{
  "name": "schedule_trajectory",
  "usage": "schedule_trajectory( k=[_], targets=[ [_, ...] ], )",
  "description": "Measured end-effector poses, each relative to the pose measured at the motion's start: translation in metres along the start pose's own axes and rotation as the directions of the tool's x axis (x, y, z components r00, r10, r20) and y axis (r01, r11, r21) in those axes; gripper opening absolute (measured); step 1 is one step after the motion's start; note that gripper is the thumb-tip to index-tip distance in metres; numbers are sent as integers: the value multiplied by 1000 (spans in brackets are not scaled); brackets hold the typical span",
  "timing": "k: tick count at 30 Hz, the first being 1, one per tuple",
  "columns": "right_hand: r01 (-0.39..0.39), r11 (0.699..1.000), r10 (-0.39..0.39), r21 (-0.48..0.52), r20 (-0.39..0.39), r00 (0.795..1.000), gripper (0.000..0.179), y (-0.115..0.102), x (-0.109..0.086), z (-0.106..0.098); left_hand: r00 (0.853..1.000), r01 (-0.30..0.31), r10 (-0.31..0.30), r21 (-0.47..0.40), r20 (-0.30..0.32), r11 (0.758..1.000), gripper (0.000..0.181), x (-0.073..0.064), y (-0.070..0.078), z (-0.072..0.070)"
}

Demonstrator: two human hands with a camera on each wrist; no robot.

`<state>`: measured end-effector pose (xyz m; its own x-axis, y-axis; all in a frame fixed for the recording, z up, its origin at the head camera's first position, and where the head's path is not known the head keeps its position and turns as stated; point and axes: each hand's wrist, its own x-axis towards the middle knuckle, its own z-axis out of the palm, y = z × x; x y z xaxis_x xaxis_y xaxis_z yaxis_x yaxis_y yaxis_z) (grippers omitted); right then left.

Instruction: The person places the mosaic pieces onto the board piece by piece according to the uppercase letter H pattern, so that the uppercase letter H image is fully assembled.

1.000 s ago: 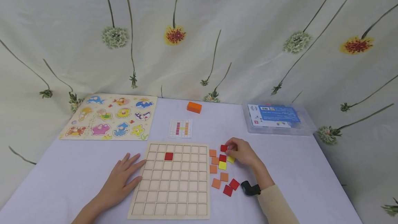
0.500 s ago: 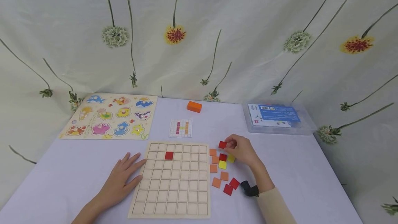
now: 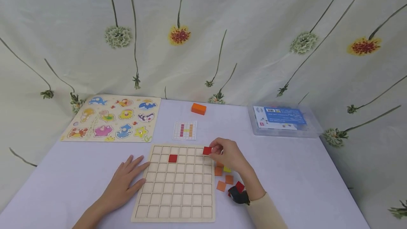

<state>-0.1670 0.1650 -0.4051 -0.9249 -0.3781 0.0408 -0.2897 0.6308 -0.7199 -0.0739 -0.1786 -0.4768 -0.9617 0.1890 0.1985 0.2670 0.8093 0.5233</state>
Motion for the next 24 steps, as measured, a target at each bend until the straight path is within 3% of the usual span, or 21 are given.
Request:
schedule_trajectory(
  k=[11,18,24],
  targets=[
    [77,994,-86,82,117,989,17,-38,19,40,999,20,-20,-4,25,1000,49,1,-3,3],
    [72,995,-85,67,214,973,14,-47,27,66,1000,-13,13,14,-14,1000,49,1,-5,4],
    [59,997,-71,49,278,958,14,-48,31,81,1000,0,0,8,5,1000,49,0,-4,1]
  ],
)
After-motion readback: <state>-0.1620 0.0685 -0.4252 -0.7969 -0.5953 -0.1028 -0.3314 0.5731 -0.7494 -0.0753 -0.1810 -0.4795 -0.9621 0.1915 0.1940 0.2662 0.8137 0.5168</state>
